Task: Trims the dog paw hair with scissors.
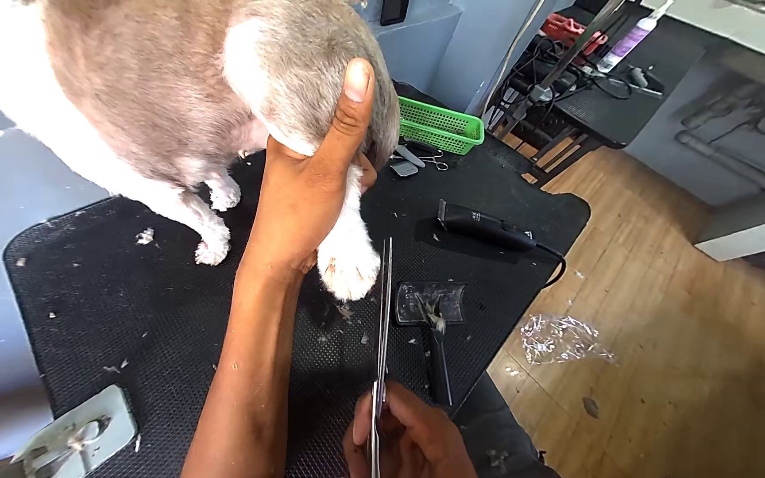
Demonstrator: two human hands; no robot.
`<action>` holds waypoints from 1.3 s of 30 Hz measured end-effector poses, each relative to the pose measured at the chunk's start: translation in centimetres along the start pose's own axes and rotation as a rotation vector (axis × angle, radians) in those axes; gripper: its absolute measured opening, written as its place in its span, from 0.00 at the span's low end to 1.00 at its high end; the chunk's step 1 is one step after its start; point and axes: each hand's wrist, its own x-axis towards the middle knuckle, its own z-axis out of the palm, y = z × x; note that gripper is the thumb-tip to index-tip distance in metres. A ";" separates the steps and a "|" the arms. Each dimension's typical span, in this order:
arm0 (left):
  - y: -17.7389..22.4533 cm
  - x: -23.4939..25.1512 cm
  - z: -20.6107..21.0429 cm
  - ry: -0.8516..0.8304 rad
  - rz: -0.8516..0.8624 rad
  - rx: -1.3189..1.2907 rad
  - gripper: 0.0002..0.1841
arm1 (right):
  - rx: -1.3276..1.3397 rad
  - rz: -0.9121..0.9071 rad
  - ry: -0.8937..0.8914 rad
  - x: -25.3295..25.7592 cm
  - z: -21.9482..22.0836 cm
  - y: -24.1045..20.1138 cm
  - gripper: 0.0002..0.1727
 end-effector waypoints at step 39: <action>0.3 -0.6 -0.6 -0.161 -0.058 -0.013 0.15 | -0.218 0.123 -0.051 -0.2 -1.5 -1.5 0.13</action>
